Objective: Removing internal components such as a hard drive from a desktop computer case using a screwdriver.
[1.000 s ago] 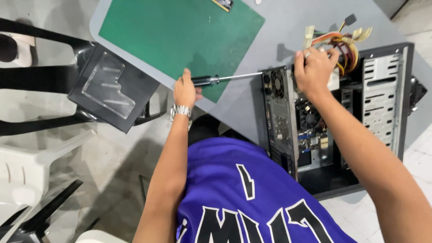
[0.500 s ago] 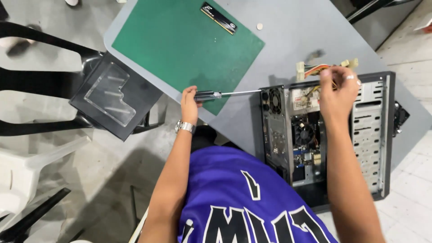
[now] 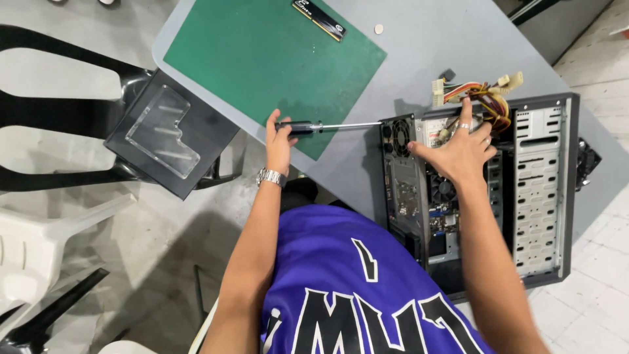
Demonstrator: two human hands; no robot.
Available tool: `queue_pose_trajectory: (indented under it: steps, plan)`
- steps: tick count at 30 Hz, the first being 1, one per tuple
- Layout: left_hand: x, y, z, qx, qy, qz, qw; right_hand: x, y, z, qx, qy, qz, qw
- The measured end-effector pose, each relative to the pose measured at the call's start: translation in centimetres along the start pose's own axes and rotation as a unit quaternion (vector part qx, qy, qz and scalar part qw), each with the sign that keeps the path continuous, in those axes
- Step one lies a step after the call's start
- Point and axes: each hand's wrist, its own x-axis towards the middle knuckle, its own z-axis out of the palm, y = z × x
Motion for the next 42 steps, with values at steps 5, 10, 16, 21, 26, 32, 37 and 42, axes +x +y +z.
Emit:
queue_pose_trajectory:
  steps: [5,10,16,21,26,32,37,42]
  plan:
    - [0.0,0.2,0.0,-0.029,0.001,0.043,0.999,0.4,0.9,0.9,-0.002,0.03,-0.011,0.999]
    - [-0.9,1.8,0.9,0.134,0.063,-0.054,0.987,0.2,0.7,1.0,-0.004,0.04,-0.026,0.999]
    - [0.2,1.1,0.6,0.125,0.003,0.13,0.984,0.3,0.0,-0.6,-0.007,-0.001,-0.022,1.0]
    - [1.2,1.7,-0.2,0.402,0.054,-0.027,0.914,0.5,-0.2,-1.1,-0.017,-0.02,-0.018,1.0]
    - [1.7,2.1,-0.1,0.483,0.011,-0.097,0.87,0.4,-0.5,-1.5,-0.048,-0.034,-0.018,0.998]
    - [-0.4,2.7,0.8,0.148,0.045,0.153,0.976,0.5,-0.5,-0.9,-0.062,-0.013,-0.026,0.998]
    - [0.2,2.4,0.1,0.249,0.068,-0.071,0.963,1.1,0.0,-0.7,-0.053,-0.01,-0.016,0.998]
    - [2.1,-0.1,-0.3,-0.032,-0.015,0.012,0.999,1.0,-0.2,-0.9,-0.063,-0.022,-0.01,0.998]
